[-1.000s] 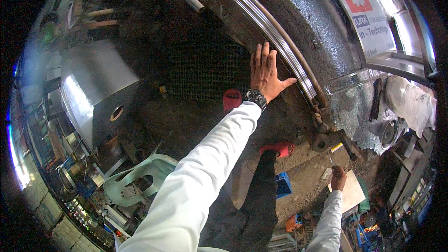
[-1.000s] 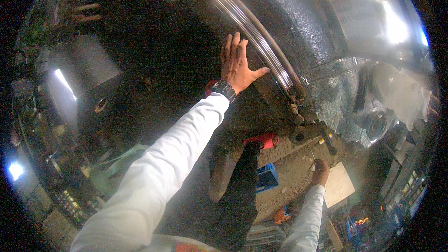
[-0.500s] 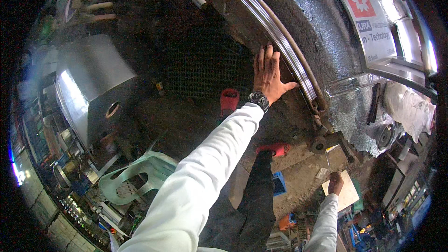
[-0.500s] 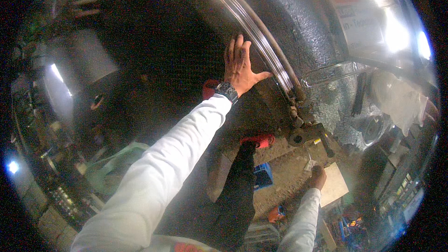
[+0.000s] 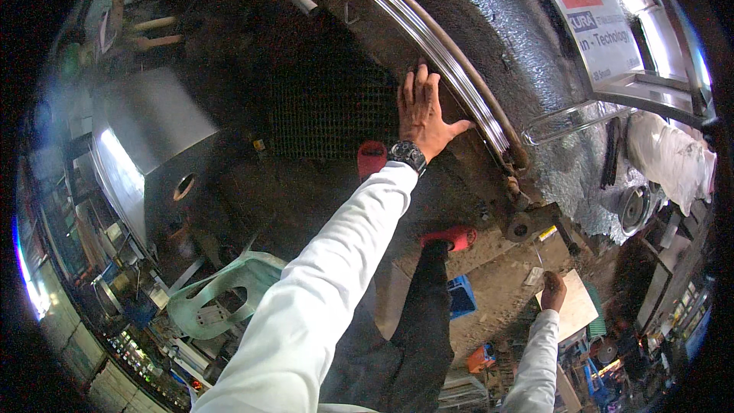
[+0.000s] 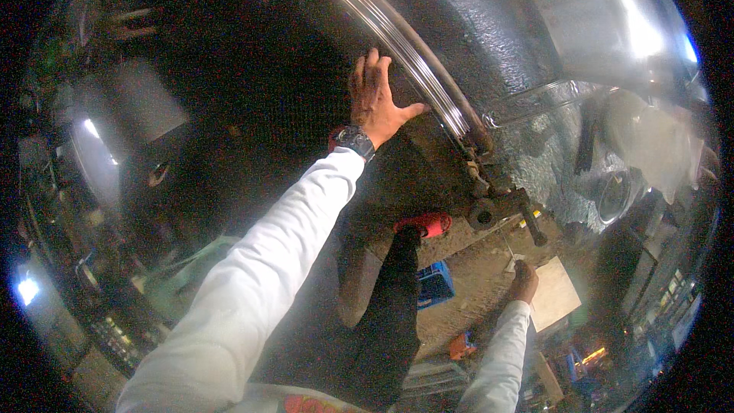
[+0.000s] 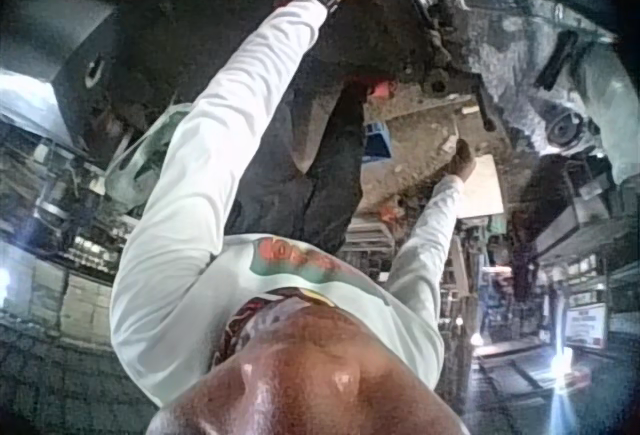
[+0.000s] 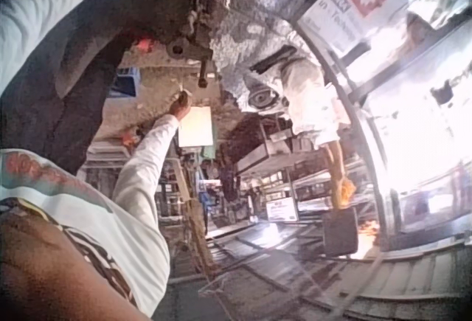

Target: The person repeatedly bends a thin metal rod into a curved shape using a metal bending jig. They place the rod into the jig, apply pressure to bend it, and then remove it to inspect the curvature before repeating the process.

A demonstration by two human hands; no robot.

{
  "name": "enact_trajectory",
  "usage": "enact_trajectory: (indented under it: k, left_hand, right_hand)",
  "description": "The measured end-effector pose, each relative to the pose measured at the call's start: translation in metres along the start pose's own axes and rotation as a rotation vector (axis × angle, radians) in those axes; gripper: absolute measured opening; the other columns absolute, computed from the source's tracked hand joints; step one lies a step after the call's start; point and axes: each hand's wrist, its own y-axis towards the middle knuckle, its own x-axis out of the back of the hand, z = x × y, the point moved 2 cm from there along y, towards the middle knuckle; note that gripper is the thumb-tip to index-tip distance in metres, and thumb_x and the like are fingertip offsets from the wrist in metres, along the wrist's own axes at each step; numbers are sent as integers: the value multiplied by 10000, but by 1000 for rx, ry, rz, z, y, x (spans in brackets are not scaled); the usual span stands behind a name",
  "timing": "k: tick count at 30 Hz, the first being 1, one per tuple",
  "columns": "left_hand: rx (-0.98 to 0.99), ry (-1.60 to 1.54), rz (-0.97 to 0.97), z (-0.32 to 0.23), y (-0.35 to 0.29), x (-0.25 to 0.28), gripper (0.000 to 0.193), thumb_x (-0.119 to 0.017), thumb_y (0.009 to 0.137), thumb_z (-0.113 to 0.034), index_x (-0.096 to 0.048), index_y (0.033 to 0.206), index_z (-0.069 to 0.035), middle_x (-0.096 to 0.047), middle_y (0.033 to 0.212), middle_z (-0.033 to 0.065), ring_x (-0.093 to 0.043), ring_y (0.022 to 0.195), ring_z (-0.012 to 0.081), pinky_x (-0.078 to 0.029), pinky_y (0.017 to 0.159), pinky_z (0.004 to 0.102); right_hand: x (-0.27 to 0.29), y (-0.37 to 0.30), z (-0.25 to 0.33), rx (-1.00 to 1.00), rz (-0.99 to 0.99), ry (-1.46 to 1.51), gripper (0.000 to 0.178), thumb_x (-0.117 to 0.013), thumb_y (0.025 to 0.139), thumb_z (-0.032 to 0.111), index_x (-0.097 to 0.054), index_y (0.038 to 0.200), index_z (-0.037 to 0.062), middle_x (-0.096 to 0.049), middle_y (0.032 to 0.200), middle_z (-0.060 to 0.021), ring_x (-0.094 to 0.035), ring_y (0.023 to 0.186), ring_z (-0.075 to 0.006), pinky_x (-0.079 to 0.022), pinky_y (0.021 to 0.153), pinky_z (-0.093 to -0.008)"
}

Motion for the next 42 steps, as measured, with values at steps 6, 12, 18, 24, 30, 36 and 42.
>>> enact_trajectory:
  k: [6,12,18,24,30,36,42]
  left_hand:
    - [3,-21,-21,-6,3,1,1100,-926,627,-462,-303,1450,-80,-311,1556,226,-278,1434,459,-225,1184,619]
    - [-1,53,-3,-13,7,13,1245,-918,612,-502,-218,1549,-75,-327,1566,223,-267,1447,469,-191,1203,605]
    - [-36,51,84,-15,16,11,1348,-917,625,-490,-97,1610,-75,-260,1592,294,-222,1472,482,-110,1221,608]
    - [-2,34,151,-19,24,18,1345,-934,609,-469,-119,1609,-90,-228,1585,278,-208,1472,468,-189,1210,587]
    - [47,88,194,-16,20,14,1376,-927,604,-508,-71,1629,-172,-212,1592,244,-180,1493,443,-181,1215,600]
    - [67,103,232,-10,20,9,1398,-895,600,-598,-44,1630,-186,-216,1584,234,-174,1500,426,-161,1214,621]
    - [86,134,260,-6,19,8,1406,-884,598,-623,-34,1632,-194,-210,1589,240,-182,1494,433,-166,1216,612]
  right_hand:
    - [-5,-3,-17,-18,-75,52,123,-699,896,23,-706,1018,11,-706,887,-115,-685,855,-226,-536,790,-345]
    - [10,3,63,-11,-341,6,88,-691,915,77,-687,967,6,-690,878,-141,-673,794,-264,-525,732,-362]
    - [26,26,283,221,-334,235,145,-720,864,46,-706,1005,20,-699,921,-141,-684,834,-280,-539,763,-362]
    - [27,97,387,79,-123,-238,417,-752,852,318,-597,1137,56,-647,1074,-191,-646,1035,-389,-525,846,-465]
    - [15,96,375,-42,-99,-262,407,-679,899,454,-608,928,54,-697,878,-231,-679,861,-431,-532,765,-511]
    - [-9,116,315,-595,118,261,594,-530,961,559,-672,888,-14,-685,715,-181,-663,675,-377,-522,664,-479]
    - [3,114,328,-669,221,299,651,-520,968,612,-670,984,-21,-656,706,-48,-633,582,-233,-510,563,-362]
